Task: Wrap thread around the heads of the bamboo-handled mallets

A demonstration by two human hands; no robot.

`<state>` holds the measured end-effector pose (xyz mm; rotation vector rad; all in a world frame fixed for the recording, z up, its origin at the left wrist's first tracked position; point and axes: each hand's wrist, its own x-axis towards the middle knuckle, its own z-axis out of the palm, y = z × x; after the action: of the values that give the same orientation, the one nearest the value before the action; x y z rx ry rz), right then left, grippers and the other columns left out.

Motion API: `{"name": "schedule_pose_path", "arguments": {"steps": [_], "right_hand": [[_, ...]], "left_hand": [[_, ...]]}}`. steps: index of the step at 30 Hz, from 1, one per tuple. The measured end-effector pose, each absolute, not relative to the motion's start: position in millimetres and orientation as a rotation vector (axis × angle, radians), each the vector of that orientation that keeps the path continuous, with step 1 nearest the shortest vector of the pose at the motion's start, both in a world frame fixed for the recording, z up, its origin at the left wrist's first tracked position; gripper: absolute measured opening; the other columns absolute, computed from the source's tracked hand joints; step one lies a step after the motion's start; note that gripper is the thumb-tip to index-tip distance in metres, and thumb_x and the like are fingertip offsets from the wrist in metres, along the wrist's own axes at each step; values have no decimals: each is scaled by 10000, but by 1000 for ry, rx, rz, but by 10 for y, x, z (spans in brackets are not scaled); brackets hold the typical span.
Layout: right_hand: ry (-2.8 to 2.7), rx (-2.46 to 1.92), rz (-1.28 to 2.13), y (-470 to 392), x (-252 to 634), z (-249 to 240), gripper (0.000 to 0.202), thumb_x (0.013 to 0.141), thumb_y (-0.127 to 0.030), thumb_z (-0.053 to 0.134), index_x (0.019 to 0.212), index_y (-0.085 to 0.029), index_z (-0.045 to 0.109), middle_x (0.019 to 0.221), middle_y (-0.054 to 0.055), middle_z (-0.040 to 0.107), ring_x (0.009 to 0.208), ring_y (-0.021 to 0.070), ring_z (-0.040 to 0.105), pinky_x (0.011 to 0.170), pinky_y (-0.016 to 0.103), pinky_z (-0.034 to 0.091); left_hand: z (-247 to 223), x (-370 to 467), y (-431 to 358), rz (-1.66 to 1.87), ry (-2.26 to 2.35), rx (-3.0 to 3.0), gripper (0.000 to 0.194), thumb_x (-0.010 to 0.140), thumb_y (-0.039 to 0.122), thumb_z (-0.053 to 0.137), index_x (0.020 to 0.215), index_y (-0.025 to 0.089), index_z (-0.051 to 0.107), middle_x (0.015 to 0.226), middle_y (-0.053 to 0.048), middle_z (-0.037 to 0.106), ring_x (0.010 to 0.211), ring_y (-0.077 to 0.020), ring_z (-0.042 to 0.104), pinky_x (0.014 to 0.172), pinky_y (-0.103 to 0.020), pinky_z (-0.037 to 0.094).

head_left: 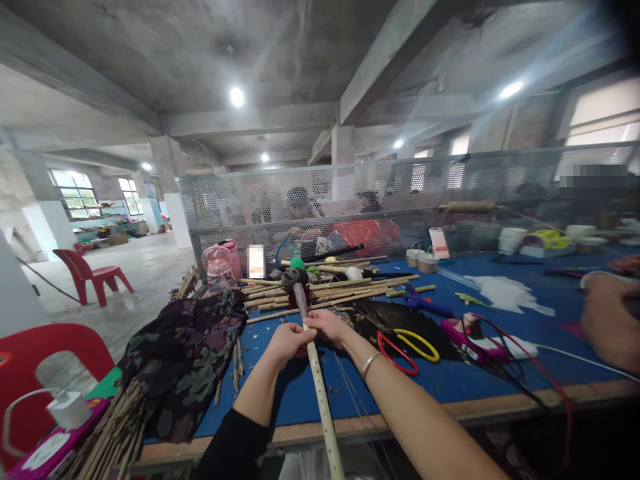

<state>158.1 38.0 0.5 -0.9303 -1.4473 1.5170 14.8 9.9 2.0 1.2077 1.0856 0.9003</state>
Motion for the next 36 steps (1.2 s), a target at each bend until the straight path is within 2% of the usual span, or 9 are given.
{"name": "schedule_pose_path", "arguments": {"steps": [4,7,13,17,20,23,26,32,36], "right_hand": [[-1433,-860,1685,354,1631,48,340,629,-416,681,740,-141,514,405,-103,368,306,19,230,335,182,109],[-1416,-792,1765,346,1644,53,385,626,-422,688,840,-148,521,452,-88,433,315,29,294,337,174,156],[-1417,-918,1557,404,1561,-43,376,585,-424,710,628,-137,471,448,-73,419,359,27,309,360,184,183],[-1437,-922,1510,410,1584,-18,378,600,-436,700,638,-143,465,431,-89,380,339,20,263,341,187,141],[-1448,-855,1606,385,1644,44,356,644,-444,673,711,-154,477,415,-109,343,306,17,203,318,184,94],[-1426,-758,1690,370,1687,72,368,648,-434,674,804,-149,502,463,-90,415,315,20,258,313,171,114],[-1438,-778,1706,380,1688,37,364,639,-428,682,754,-146,484,476,-79,436,315,21,294,311,170,135],[-1493,-988,1598,405,1619,-52,390,635,-476,660,659,-164,427,412,-82,412,288,33,293,308,184,143],[-1500,-993,1517,397,1589,-30,400,604,-465,683,629,-156,431,415,-87,386,309,20,262,322,187,132]], "left_hand": [[94,109,68,841,889,1250,344,558,384,744,602,119,529,515,25,468,454,-51,435,495,-190,400],[123,97,50,708,713,1186,308,591,334,733,723,96,587,595,-17,530,530,-73,502,548,-200,429],[54,161,73,865,1020,1160,406,533,411,761,612,140,469,473,60,428,394,-41,400,451,-199,377],[60,170,75,937,1043,1171,420,507,398,778,607,146,458,452,67,420,379,-42,392,428,-193,358],[107,144,58,883,867,1119,363,577,393,744,643,127,507,529,3,528,450,-75,491,474,-202,399],[138,123,45,794,688,1057,293,640,341,709,738,100,573,709,-79,622,606,-119,592,530,-199,427],[130,134,38,751,707,1021,256,669,294,679,800,97,583,787,-103,637,675,-146,621,559,-211,444],[78,191,23,749,921,1116,289,652,357,679,730,122,530,656,-50,596,594,-145,604,548,-244,456],[24,175,64,806,995,1161,357,601,414,713,688,133,511,534,28,500,459,-84,510,487,-218,426]]}}
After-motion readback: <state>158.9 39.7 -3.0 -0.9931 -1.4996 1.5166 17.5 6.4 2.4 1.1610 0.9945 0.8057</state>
